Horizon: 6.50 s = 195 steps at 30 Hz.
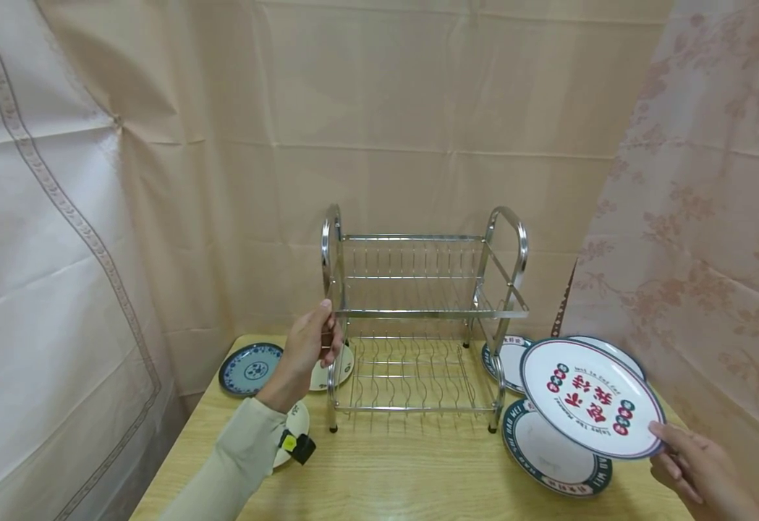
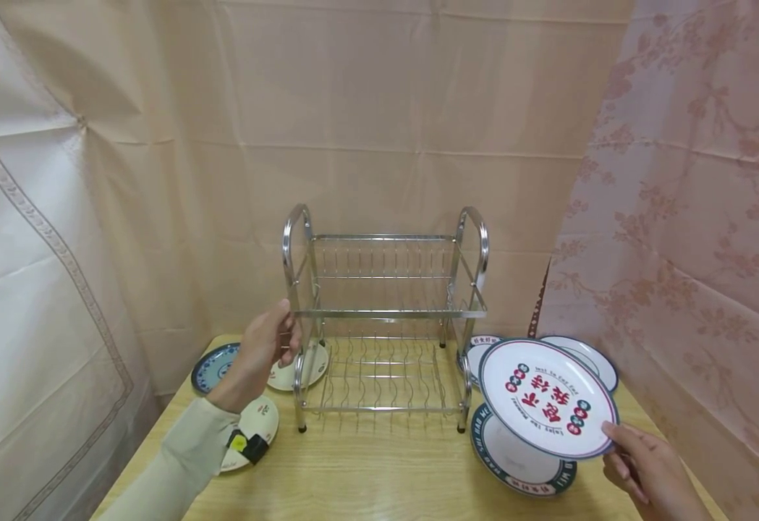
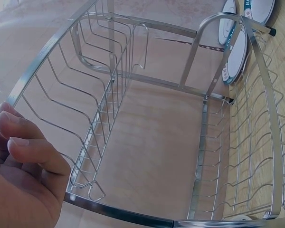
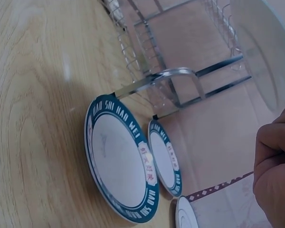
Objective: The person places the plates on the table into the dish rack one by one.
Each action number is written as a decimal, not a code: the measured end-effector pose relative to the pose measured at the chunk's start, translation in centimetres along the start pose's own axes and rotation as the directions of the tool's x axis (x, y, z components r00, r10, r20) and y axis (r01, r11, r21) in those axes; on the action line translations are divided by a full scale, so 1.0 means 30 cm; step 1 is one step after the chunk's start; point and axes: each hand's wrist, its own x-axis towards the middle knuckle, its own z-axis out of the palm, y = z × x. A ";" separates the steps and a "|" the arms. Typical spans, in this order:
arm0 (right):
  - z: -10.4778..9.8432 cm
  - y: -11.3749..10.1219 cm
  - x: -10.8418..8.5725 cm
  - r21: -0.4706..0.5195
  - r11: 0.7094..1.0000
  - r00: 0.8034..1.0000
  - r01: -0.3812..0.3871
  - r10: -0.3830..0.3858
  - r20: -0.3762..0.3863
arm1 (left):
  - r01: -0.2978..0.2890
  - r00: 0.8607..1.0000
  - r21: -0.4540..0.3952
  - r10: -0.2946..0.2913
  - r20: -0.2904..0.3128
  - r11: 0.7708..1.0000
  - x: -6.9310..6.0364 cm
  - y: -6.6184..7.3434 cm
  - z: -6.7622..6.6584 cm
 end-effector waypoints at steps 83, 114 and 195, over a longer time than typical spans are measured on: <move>0.206 -0.218 0.060 -0.109 0.948 0.912 0.298 -0.316 -0.262 | -0.001 1.000 -0.005 0.001 0.004 1.000 -0.001 0.000 0.006; 0.335 -0.299 0.145 -0.182 0.924 0.811 0.337 -0.383 -0.443 | 0.049 0.999 0.002 -0.049 -0.004 0.999 -0.007 0.019 0.008; 0.388 -0.393 0.388 -0.773 0.625 0.642 0.111 -0.639 -0.425 | 0.024 1.000 0.022 -0.025 0.012 0.999 -0.006 0.004 0.016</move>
